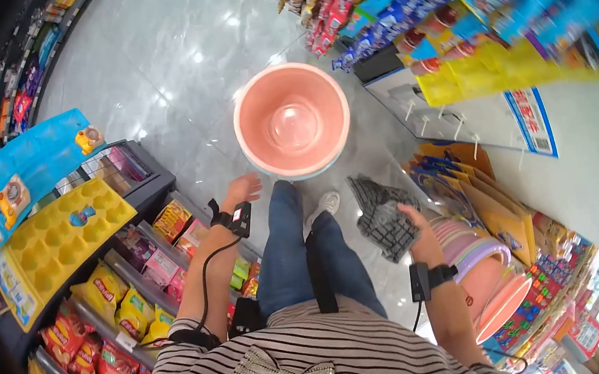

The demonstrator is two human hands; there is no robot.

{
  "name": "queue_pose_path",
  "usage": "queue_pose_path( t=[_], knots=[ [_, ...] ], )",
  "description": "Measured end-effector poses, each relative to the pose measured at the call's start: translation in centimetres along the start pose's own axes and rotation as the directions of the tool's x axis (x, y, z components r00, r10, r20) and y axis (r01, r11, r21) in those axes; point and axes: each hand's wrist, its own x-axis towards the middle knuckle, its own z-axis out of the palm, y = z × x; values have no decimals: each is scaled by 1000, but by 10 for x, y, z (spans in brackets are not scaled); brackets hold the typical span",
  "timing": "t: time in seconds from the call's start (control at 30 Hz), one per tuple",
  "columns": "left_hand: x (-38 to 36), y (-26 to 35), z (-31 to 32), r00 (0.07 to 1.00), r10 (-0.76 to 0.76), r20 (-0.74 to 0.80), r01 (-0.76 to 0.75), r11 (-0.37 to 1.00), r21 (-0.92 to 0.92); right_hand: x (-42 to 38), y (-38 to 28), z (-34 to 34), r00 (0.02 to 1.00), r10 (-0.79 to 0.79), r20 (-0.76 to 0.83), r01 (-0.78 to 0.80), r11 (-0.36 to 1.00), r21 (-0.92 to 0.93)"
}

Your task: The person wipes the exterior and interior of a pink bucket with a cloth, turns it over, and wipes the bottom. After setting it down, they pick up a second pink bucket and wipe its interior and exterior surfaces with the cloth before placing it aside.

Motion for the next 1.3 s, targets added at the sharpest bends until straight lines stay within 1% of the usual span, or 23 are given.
queue_pose_path(
  t=[0.03, 0.07, 0.1, 0.13, 0.17, 0.2, 0.23, 0.3, 0.33, 0.37, 0.47, 0.5, 0.6, 0.7, 0.8, 0.83, 0.93, 1.03, 1.1, 1.13, 1.17, 1.27, 1.3],
  knots=[
    [16, 11, 2, 999, -42, -4, 42, 999, 30, 17, 8, -8, 986, 159, -45, -135, 931, 339],
    [29, 19, 5, 996, -88, -7, 88, 994, 63, 30, 19, -16, 973, 221, -71, -178, 905, 388],
    [37, 24, 9, 998, -42, -49, 39, 997, -60, 38, 23, -22, 955, 280, -101, -209, 874, 439],
    [47, 29, 11, 999, 37, 13, -34, 982, -185, 42, 16, -15, 933, 335, -130, -231, 837, 497],
    [85, 17, 8, 997, 41, 61, -26, 971, -239, 38, 13, -7, 938, 283, -198, -157, 861, 484],
    [126, 3, -1, 993, 48, 105, -16, 957, -291, 42, 14, -10, 930, 312, -194, -179, 845, 503],
    [128, 18, -6, 998, -51, -45, 49, 998, -42, 46, 17, -16, 921, 342, -187, -201, 829, 522],
    [101, 38, 4, 968, 190, -164, -174, 979, 105, 52, 25, -29, 911, 376, -172, -227, 803, 552],
    [84, 53, 9, 926, 315, -208, -278, 942, 189, 53, 26, -30, 911, 375, -173, -226, 802, 553],
    [78, 66, 11, 937, 245, -251, -161, 935, 315, 55, 27, -30, 912, 374, -171, -225, 801, 555],
    [83, 65, 15, 880, 301, -368, -117, 887, 446, 64, 33, -26, 907, 385, -172, -231, 795, 561],
    [85, 69, 15, 875, 337, -348, -112, 840, 531, 63, 36, -26, 901, 394, -180, -234, 793, 563],
    [81, 77, 21, 892, 309, -331, 60, 644, 763, 66, 42, -20, 905, 380, -189, -225, 808, 545],
    [82, 60, 16, 740, 588, -328, -200, 657, 727, 62, 37, -8, 904, 363, -225, -222, 849, 480],
    [73, 53, 11, 836, 471, -280, -336, 844, 417, 59, 34, -4, 896, 350, -275, -210, 877, 432],
    [71, 52, 10, 852, 429, -299, -301, 870, 390, 59, 34, -4, 897, 343, -279, -206, 882, 424],
    [51, 59, 16, 826, 415, -381, -299, 896, 328, 56, 37, -5, 900, 335, -278, -207, 891, 403],
    [34, 61, 24, 724, 444, -528, -283, 889, 360, 47, 32, 3, 915, 299, -270, -185, 907, 378],
    [25, 66, 21, 885, 324, -334, -254, 938, 236, 38, 30, 10, 922, 285, -261, -176, 911, 373],
    [21, 72, 22, 939, 266, -217, -230, 957, 176, 34, 29, 10, 924, 286, -255, -178, 910, 375],
    [18, 82, 16, 984, 150, -99, -111, 941, 319, 33, 27, 11, 927, 279, -250, -174, 911, 373],
    [37, 78, 14, 977, 205, -53, -161, 882, 443, 25, 28, 5, 923, 277, -267, -165, 911, 377],
    [29, 85, 19, 976, 219, -9, -188, 859, 476, 20, 27, 2, 928, 259, -266, -152, 919, 363]
  ],
)
